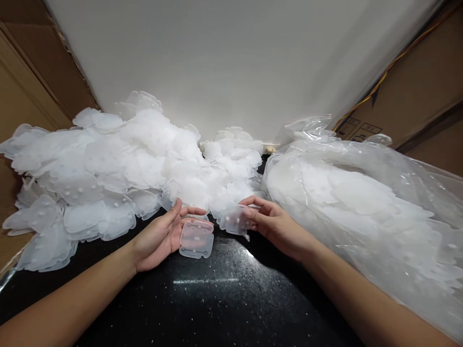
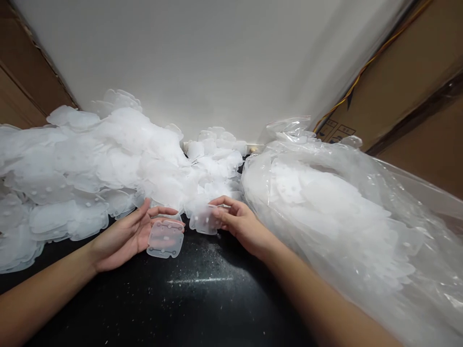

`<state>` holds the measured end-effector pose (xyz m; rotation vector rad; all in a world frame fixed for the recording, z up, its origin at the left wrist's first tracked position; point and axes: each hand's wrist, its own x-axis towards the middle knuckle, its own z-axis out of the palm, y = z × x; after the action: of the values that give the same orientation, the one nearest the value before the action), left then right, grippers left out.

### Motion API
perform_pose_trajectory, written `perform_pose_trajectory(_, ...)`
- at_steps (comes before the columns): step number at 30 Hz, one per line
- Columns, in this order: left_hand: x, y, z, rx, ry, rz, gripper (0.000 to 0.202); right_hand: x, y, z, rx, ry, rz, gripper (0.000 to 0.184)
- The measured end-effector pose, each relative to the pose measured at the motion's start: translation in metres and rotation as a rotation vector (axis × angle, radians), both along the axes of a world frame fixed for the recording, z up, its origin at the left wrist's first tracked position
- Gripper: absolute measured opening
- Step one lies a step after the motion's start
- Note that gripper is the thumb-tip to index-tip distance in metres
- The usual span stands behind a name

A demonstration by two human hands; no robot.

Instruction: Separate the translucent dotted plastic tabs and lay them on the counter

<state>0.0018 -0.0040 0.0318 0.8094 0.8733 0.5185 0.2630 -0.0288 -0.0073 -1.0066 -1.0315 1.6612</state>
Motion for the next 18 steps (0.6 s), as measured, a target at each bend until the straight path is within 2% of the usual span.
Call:
perform_pose_trajectory(1,0.000,0.000,0.000,0.002,-0.001,-0.005,0.058,0.003,-0.001,0.003,0.067,-0.058,0.014,0.025)
perform_pose_trajectory(3,0.000,0.000,0.000,0.017,-0.002,-0.022,0.061,0.008,-0.003,0.011,0.158,-0.164,0.159,0.027)
perform_pose_trajectory(5,-0.001,0.000,0.000,0.060,0.017,-0.046,0.063,0.011,-0.004,0.016,0.179,-0.236,0.358,0.035)
perform_pose_trajectory(7,-0.003,-0.001,0.003,0.143,0.072,-0.105,0.061,0.010,-0.004,0.019,0.180,-0.304,0.423,0.041)
perform_pose_trajectory(10,-0.006,-0.004,0.011,0.299,0.208,-0.337,0.044,0.007,-0.002,0.015,0.212,-0.399,0.256,0.039)
perform_pose_trajectory(13,-0.008,-0.008,0.018,0.481,0.380,-0.572,0.029,0.007,0.005,0.006,0.200,-0.338,0.060,0.031)
perform_pose_trajectory(16,-0.010,-0.009,0.018,0.704,0.473,-0.662,0.031,0.011,0.011,-0.006,0.149,-0.261,-0.055,0.025)
perform_pose_trajectory(18,-0.011,-0.008,0.016,0.778,0.489,-0.686,0.034,0.013,0.014,-0.011,0.137,-0.268,-0.077,0.020)
